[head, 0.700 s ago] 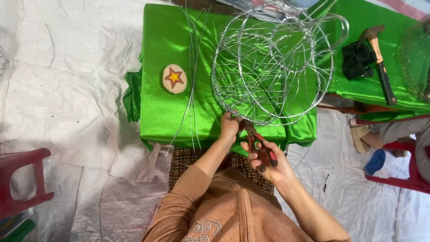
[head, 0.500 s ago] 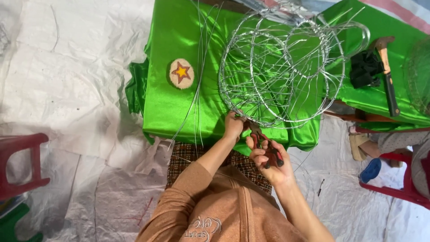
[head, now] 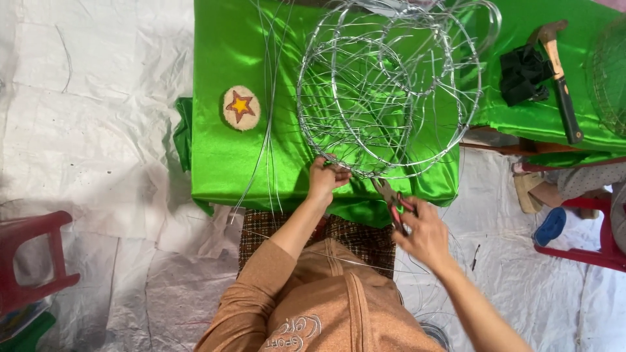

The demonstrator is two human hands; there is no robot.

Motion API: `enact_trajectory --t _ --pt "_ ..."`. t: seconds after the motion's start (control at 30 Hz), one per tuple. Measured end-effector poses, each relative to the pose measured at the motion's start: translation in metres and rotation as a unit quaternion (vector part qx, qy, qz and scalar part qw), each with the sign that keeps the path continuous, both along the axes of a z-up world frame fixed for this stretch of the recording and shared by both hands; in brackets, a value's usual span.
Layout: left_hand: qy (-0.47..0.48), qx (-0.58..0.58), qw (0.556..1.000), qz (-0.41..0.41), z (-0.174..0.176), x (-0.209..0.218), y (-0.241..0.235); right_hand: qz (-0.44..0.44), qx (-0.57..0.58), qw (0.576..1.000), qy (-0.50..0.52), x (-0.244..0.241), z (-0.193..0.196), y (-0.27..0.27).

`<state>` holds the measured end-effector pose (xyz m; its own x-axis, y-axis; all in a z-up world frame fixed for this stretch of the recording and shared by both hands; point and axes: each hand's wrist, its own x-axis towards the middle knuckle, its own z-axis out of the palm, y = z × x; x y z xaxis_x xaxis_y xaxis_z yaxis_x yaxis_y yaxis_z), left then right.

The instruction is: The person uses pliers to bend and secure thin metal wires onto a circular wire frame, forming a basket-like structure. They repeatedly cut, twist, and adjust the wires by hand to attach them to the frame.

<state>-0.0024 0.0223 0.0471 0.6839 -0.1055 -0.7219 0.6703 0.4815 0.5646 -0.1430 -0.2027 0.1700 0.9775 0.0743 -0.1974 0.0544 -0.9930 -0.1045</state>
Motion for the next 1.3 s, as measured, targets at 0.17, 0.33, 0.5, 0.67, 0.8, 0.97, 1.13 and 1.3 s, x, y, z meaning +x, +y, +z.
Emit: enact_trajectory --t 0.17,0.33,0.5,0.67,0.8,0.97,1.13,1.3 --pt "-0.004 0.003 1.0 -0.008 -0.002 -0.001 0.002 0.121 -0.091 0.987 -0.06 0.059 -0.003 -0.018" --pt "-0.003 -0.003 1.0 0.002 -0.003 -0.002 0.008 0.155 -0.117 0.98 0.034 0.076 0.016 -0.015" --pt "0.01 -0.007 1.0 -0.008 0.011 -0.002 0.009 0.101 -0.077 0.987 0.101 0.073 0.026 -0.009" --pt "0.016 -0.011 1.0 -0.006 0.011 -0.003 0.011 -0.008 0.139 0.975 0.174 0.028 -0.01 -0.022" --pt "0.018 -0.007 1.0 -0.015 0.024 -0.004 0.012 -0.177 0.474 0.823 0.258 -0.014 0.004 0.005" --pt "0.005 -0.006 1.0 -0.023 0.025 -0.007 0.009 -0.24 0.652 0.67 0.261 -0.048 -0.033 0.044" --pt "-0.084 0.066 0.991 -0.086 0.1 -0.055 0.023 -0.179 0.559 0.795 0.156 -0.044 -0.026 0.062" --pt "-0.193 0.017 0.973 -0.127 0.112 -0.112 0.019 -0.057 0.31 0.947 0.063 -0.034 0.016 0.086"
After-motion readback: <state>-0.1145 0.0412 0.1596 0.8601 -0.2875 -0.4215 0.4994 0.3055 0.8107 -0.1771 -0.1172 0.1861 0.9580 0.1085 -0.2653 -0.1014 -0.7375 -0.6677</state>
